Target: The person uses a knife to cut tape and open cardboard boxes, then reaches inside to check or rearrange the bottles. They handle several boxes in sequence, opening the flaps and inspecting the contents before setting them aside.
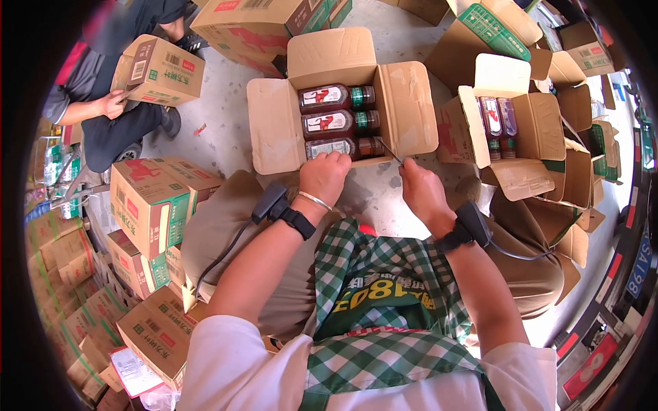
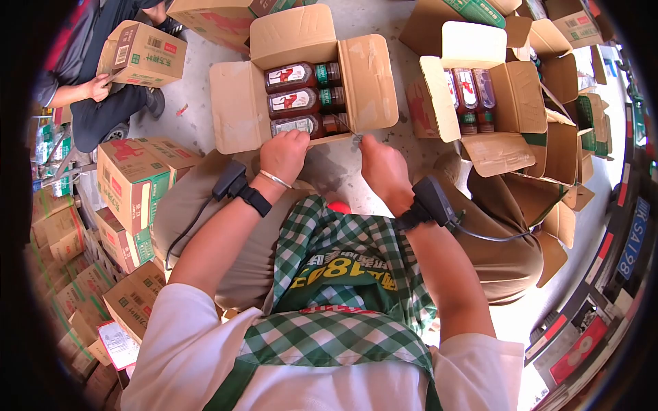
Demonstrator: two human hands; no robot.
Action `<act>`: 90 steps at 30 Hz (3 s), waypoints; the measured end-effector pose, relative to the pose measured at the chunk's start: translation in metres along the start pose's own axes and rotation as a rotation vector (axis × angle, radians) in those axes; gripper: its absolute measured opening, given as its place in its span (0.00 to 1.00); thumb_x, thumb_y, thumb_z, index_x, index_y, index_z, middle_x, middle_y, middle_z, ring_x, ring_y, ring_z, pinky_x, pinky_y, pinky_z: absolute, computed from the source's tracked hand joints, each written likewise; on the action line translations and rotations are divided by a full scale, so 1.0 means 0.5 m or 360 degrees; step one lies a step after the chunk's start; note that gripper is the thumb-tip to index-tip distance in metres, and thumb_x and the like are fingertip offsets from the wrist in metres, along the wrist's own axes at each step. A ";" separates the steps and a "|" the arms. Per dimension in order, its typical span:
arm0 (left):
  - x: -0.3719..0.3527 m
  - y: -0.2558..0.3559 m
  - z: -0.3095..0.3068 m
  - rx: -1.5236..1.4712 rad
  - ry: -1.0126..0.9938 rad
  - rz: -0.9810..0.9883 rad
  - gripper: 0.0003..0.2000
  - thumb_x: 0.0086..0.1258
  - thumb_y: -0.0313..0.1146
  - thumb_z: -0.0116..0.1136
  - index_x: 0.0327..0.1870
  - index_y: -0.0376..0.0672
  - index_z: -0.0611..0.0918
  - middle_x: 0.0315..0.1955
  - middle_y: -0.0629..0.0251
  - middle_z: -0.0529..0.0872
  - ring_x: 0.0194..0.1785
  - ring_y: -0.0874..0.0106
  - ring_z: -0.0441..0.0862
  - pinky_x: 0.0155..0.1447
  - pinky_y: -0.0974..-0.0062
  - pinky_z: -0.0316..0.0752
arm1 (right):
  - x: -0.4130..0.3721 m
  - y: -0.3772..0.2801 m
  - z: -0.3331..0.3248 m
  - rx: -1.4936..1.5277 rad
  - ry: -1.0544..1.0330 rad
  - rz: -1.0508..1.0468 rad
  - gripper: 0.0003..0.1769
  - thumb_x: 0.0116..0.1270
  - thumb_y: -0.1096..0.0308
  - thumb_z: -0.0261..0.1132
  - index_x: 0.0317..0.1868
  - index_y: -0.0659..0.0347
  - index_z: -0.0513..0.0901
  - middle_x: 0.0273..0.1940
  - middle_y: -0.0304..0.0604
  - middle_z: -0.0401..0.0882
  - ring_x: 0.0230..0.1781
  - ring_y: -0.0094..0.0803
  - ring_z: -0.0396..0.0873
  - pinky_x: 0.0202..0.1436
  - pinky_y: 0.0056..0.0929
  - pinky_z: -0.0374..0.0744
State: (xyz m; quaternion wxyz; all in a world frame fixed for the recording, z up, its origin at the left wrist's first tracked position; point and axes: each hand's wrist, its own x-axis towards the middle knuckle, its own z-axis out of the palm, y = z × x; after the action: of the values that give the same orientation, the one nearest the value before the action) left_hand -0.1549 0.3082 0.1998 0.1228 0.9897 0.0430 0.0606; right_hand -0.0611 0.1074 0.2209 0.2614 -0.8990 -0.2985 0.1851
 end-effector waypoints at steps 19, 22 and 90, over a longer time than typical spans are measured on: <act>-0.032 0.019 0.002 0.0000 0.0164 0.0034 0.03 0.55 0.30 0.53 0.30 0.46 0.78 0.23 0.69 0.78 0.30 0.69 0.78 0.32 0.71 0.75 | -0.036 0.095 0.084 -0.0033 0.0015 0.0058 0.04 0.65 0.70 0.54 0.34 0.61 0.72 0.29 0.58 0.78 0.32 0.59 0.76 0.34 0.53 0.73; -0.052 0.033 0.004 0.0034 0.0017 0.0034 0.15 0.59 0.31 0.50 0.48 0.41 0.77 0.38 0.64 0.82 0.43 0.67 0.78 0.49 0.66 0.73 | -0.066 0.119 0.047 -0.0175 -0.0091 0.0065 0.05 0.65 0.69 0.55 0.33 0.61 0.72 0.27 0.58 0.77 0.31 0.58 0.77 0.33 0.53 0.73; 0.010 -0.114 -0.215 -0.0045 -0.0508 0.0676 0.11 0.57 0.36 0.59 0.19 0.41 0.78 0.18 0.58 0.79 0.29 0.59 0.78 0.38 0.62 0.72 | -0.094 -0.043 -0.104 0.0746 0.0362 -0.0395 0.04 0.67 0.77 0.56 0.40 0.65 0.77 0.29 0.49 0.76 0.26 0.39 0.78 0.31 0.28 0.75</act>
State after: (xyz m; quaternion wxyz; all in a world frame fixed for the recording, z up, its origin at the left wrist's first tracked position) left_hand -0.1680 0.3893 0.2895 0.1264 0.9717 -0.1865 -0.0712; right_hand -0.0805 0.0735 0.2828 0.5146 -0.7857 -0.3240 0.1136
